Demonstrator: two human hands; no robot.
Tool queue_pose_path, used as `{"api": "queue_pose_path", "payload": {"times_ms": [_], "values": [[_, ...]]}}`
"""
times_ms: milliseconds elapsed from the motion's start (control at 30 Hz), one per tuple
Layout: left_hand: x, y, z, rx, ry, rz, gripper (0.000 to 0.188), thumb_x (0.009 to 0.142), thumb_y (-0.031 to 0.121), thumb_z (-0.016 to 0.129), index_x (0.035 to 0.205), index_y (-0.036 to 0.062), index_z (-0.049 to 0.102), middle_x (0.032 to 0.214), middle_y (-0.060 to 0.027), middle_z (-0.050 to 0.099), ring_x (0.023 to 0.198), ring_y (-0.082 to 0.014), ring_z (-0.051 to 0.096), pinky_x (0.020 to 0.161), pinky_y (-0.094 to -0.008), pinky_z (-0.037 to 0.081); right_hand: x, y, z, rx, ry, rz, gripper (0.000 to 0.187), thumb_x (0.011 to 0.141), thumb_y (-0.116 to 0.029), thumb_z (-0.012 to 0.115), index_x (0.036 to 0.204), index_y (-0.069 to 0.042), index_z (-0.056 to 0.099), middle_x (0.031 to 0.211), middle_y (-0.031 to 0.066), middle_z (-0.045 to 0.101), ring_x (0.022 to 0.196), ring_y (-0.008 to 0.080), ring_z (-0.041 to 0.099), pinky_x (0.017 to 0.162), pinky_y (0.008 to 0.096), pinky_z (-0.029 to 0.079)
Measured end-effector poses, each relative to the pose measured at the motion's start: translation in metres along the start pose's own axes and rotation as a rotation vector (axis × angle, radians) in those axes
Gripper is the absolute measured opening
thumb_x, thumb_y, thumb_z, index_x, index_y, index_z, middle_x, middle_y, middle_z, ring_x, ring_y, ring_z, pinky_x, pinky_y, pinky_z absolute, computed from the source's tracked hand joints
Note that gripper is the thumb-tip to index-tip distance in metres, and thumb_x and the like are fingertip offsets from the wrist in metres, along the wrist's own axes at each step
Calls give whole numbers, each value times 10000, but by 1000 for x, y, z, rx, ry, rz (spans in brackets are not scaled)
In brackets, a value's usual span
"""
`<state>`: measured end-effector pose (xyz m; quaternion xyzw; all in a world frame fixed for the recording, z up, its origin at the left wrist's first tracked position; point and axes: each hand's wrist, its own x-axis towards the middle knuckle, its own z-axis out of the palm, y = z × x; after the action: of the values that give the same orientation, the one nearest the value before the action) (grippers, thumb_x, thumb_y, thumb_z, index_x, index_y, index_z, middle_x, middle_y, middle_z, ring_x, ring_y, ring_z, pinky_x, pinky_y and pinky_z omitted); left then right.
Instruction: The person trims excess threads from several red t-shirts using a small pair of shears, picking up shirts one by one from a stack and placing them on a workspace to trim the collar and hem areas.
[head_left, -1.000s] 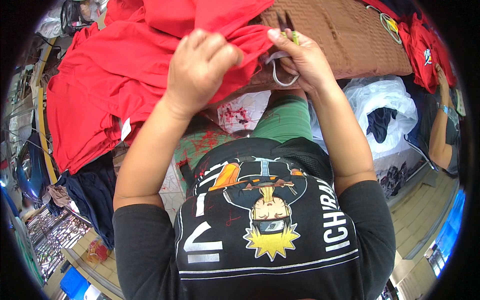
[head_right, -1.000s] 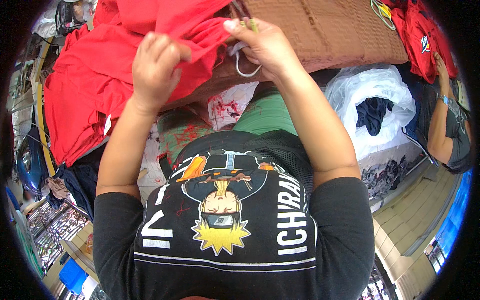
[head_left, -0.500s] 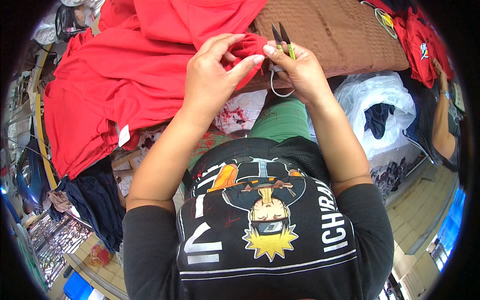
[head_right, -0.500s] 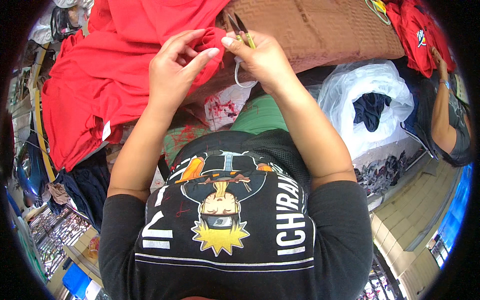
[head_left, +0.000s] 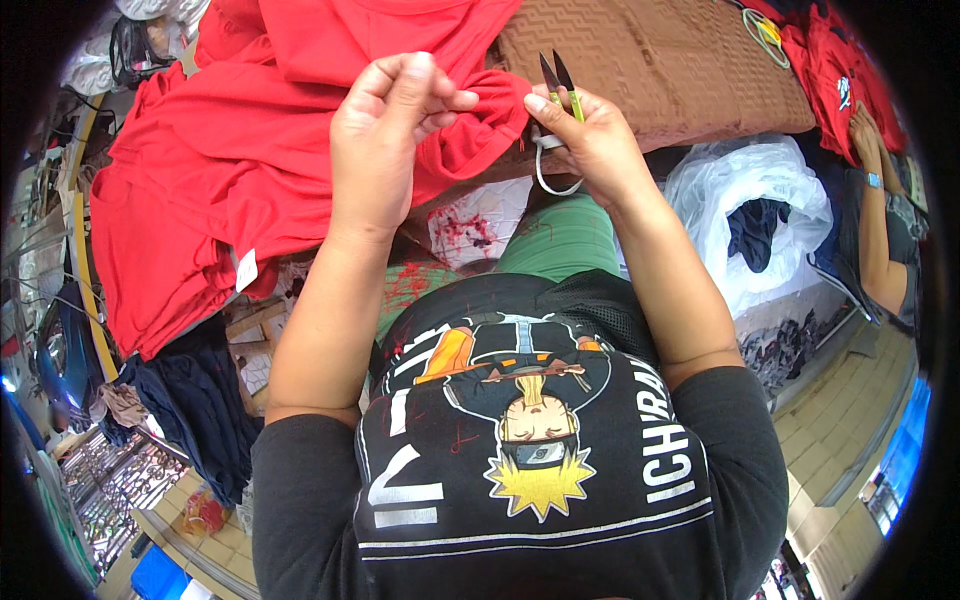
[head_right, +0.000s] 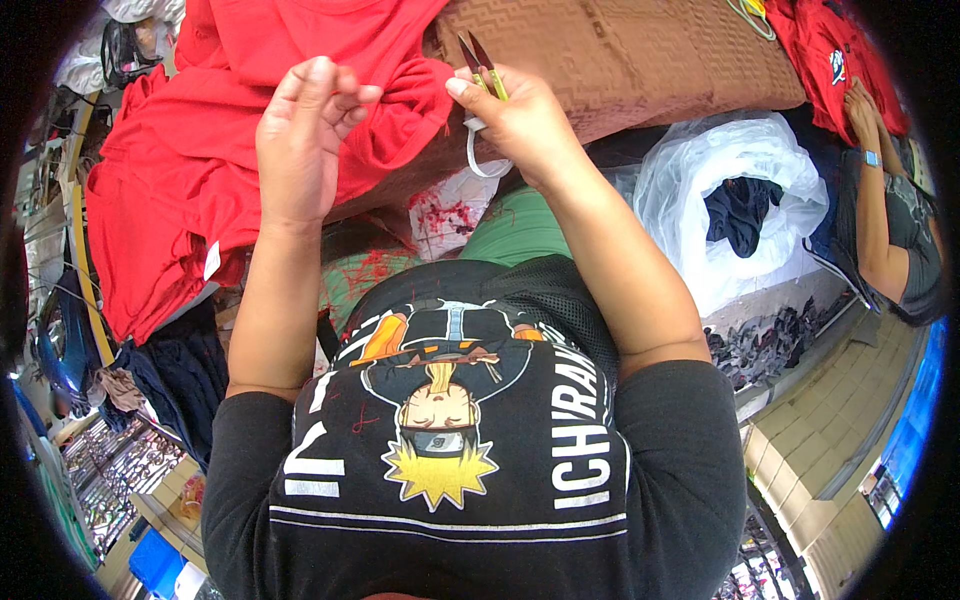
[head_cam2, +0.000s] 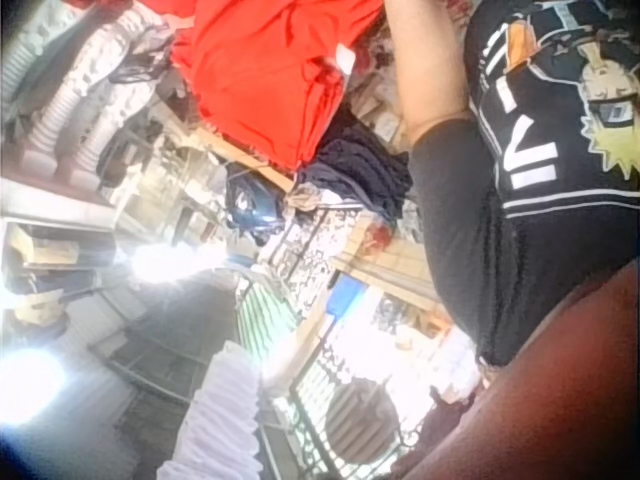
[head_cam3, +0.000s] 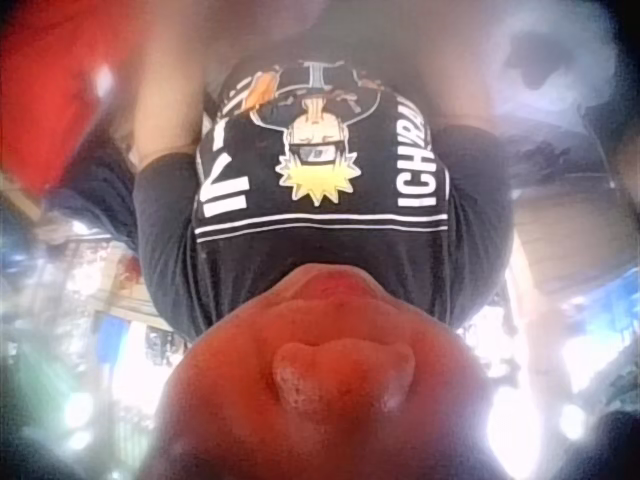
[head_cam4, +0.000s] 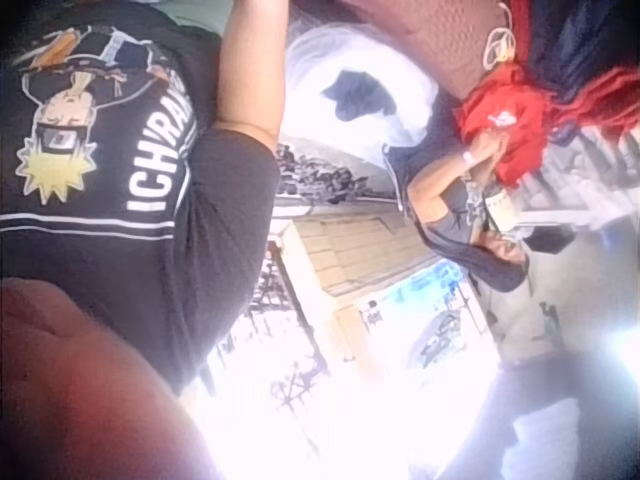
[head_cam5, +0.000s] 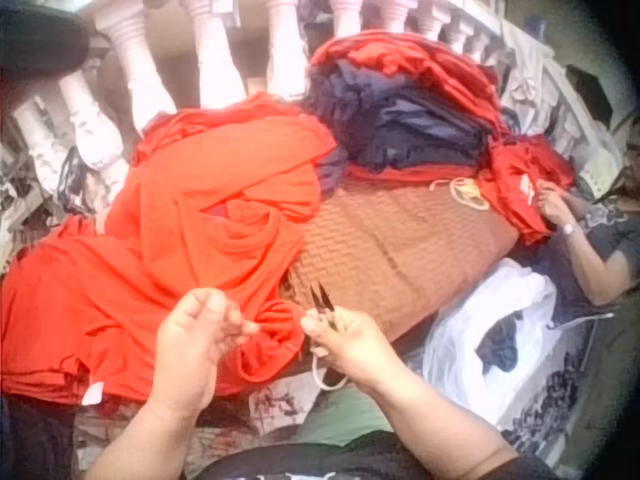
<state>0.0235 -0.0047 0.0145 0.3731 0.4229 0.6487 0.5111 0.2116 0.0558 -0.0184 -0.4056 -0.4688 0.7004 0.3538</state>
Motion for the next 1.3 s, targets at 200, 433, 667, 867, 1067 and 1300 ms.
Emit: {"api": "queue_pose_path", "payload": {"times_ms": [200, 433, 667, 867, 1067, 1300], "values": [[6, -15, 24, 1130, -37, 260, 371, 831, 195, 734, 1140, 15, 635, 906, -16, 666, 761, -65, 599, 694, -220, 485, -2, 2, 3, -58, -73, -67, 161, 889, -223, 669, 936, -69, 674, 666, -97, 515, 559, 10, 403, 485, 182, 299], [9, -19, 17, 375, 51, 76, 201, 918, 168, 634, 1002, -14, 642, 922, -89, 693, 829, -133, 658, 776, -243, 518, -2, 1, 1, -46, -16, -29, 176, 901, -246, 638, 853, -78, 655, 643, -91, 507, 546, 20, 404, 483, 206, 314], [0, -7, 19, 323, 116, 69, 233, 889, 237, 676, 992, 28, 663, 910, -59, 705, 826, -111, 665, 724, -210, 476, 3, 1, -9, -443, 71, -137, 285, 859, -304, 667, 918, -26, 688, 667, 37, 631, 607, 114, 570, 557, 285, 443], [0, -6, 17, 336, 123, 78, 237, 877, 244, 691, 986, 34, 676, 904, -53, 708, 805, -106, 668, 687, -196, 449, -24, -18, -8, -823, 80, -518, 332, 814, -355, 701, 889, -32, 692, 746, 165, 655, 659, 325, 636, 604, 375, 490], [-2, -5, 20, 307, 132, 55, 242, 877, 240, 690, 989, 26, 674, 905, -69, 709, 807, -120, 679, 674, -196, 446, -25, -11, -2, -1085, 68, -729, 288, 827, -360, 670, 796, -74, 674, 714, 96, 642, 642, 308, 632, 552, 405, 494], [-6, -5, 22, 306, 113, 39, 240, 879, 229, 686, 992, 18, 670, 897, -75, 709, 805, -123, 683, 667, -194, 447, -21, -8, 7, -1180, 102, -781, 273, 821, -361, 665, 795, -90, 661, 722, 83, 646, 629, 296, 637, 538, 405, 505]]}}
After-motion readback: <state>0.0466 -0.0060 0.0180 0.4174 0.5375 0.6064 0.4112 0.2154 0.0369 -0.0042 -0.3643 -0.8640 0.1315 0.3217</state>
